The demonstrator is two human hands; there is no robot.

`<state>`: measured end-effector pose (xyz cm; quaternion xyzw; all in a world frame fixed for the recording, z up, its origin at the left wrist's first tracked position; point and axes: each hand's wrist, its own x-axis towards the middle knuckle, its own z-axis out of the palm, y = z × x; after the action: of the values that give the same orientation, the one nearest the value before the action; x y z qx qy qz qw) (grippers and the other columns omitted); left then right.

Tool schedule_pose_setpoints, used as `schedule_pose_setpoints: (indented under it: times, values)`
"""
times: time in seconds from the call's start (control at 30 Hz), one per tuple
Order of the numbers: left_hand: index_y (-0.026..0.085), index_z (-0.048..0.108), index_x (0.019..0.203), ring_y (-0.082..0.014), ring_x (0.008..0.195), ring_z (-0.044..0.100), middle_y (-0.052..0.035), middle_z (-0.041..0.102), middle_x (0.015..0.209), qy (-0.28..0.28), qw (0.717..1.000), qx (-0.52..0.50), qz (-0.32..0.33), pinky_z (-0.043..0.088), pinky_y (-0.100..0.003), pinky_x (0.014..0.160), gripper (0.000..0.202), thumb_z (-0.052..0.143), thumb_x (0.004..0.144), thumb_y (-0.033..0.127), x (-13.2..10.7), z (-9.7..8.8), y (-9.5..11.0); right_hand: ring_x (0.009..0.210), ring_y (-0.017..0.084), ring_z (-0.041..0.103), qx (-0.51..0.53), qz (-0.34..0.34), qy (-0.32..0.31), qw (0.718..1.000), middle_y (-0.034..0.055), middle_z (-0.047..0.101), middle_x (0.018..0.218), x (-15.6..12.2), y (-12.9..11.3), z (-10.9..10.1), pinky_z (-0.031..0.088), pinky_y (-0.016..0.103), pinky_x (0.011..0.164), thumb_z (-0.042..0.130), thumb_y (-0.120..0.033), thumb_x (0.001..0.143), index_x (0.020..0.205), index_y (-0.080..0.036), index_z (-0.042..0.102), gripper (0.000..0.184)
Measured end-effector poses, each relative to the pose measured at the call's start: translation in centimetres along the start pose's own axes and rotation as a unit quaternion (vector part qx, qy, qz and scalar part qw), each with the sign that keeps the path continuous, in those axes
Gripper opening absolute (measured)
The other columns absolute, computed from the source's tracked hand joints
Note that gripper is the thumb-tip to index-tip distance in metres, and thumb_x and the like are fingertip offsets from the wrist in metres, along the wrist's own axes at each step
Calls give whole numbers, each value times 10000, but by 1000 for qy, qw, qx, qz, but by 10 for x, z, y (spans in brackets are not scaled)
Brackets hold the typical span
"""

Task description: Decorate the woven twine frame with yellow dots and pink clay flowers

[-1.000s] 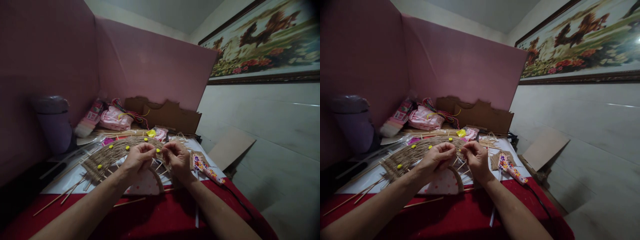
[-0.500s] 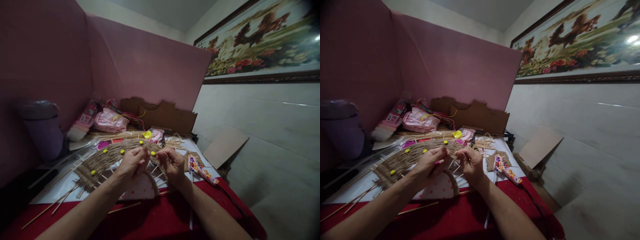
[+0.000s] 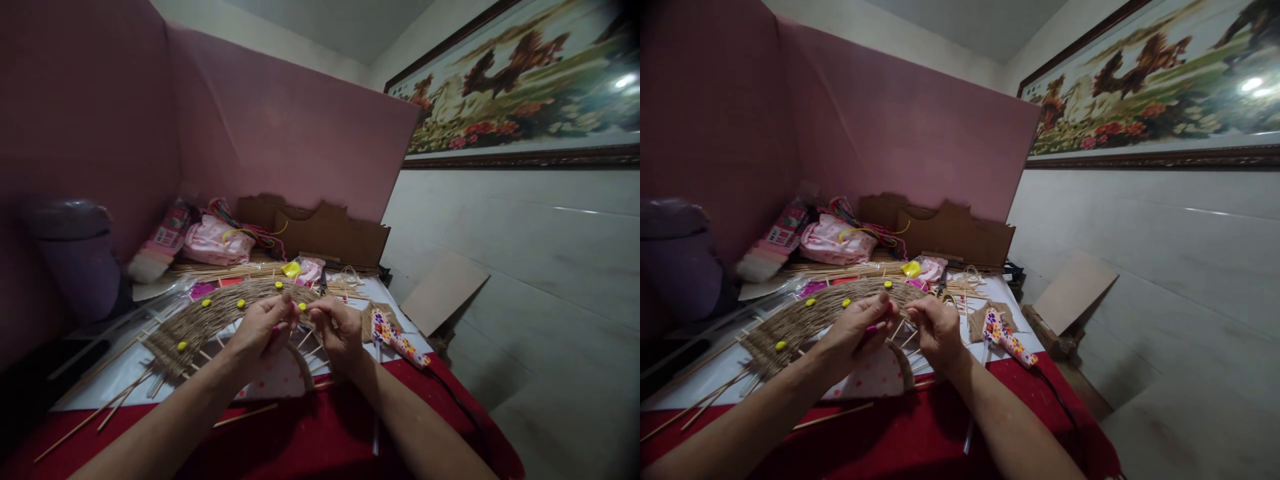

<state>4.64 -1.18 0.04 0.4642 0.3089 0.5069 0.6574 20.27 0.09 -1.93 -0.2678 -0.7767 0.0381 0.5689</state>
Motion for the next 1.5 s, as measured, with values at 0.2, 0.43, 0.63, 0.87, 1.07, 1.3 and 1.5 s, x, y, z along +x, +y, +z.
schedule_pose_setpoints:
  times: [0.2, 0.43, 0.63, 0.87, 1.07, 1.3, 1.5]
  values:
    - [143, 571, 761, 16, 272, 235, 69, 527, 508, -2, 1000, -6, 3, 111, -135, 277, 304, 727, 652, 381, 1, 0, 2, 553, 123, 487, 30, -7, 19, 999, 3, 539, 625, 1, -3, -1, 397, 254, 528, 571, -261, 823, 715, -192, 557, 129]
    - [144, 569, 745, 12, 273, 238, 61, 538, 508, 1, 1000, 7, -3, 123, -137, 278, 293, 753, 624, 337, 5, -4, -4, 575, 110, 494, 42, 96, 45, 994, 3, 550, 680, 9, -9, -2, 398, 233, 528, 521, -194, 843, 786, -185, 567, 74]
    - [129, 585, 721, 12, 282, 232, 26, 543, 528, -21, 999, 25, -8, 107, -146, 292, 355, 616, 742, 482, 0, 2, 0, 448, 76, 419, 117, 188, 41, 974, -46, 461, 518, 28, -22, -15, 349, 210, 438, 621, -336, 790, 614, -173, 514, 263]
    - [139, 580, 703, 5, 293, 231, 51, 506, 487, -44, 998, 37, -17, 119, -146, 298, 314, 641, 733, 446, -6, 8, 0, 481, 89, 504, 171, 270, -24, 947, -27, 540, 573, 27, -40, -35, 432, 214, 455, 577, -322, 826, 727, -170, 538, 186]
    - [131, 582, 650, -5, 300, 267, 28, 530, 494, -79, 994, 61, -45, 142, -160, 319, 388, 607, 737, 508, -13, 14, -7, 441, 80, 506, 266, 382, -21, 885, -25, 563, 570, -5, -51, -34, 430, 191, 409, 548, -335, 840, 790, -162, 546, 180]
    - [140, 556, 577, -22, 293, 229, 60, 422, 369, -69, 991, 101, -48, 140, -167, 321, 413, 604, 724, 523, -16, 18, -9, 532, 81, 524, 226, 390, 55, 891, 11, 572, 757, -27, -59, -25, 432, 172, 424, 561, -280, 826, 932, -181, 545, 146]
    - [141, 537, 546, -51, 395, 354, 38, 478, 445, -91, 982, 163, -39, 235, -171, 390, 385, 643, 699, 478, -18, 23, -16, 845, 164, 591, 115, 297, 41, 947, 66, 563, 994, -48, -74, -16, 523, 280, 705, 484, -150, 840, 1054, -217, 493, 225]
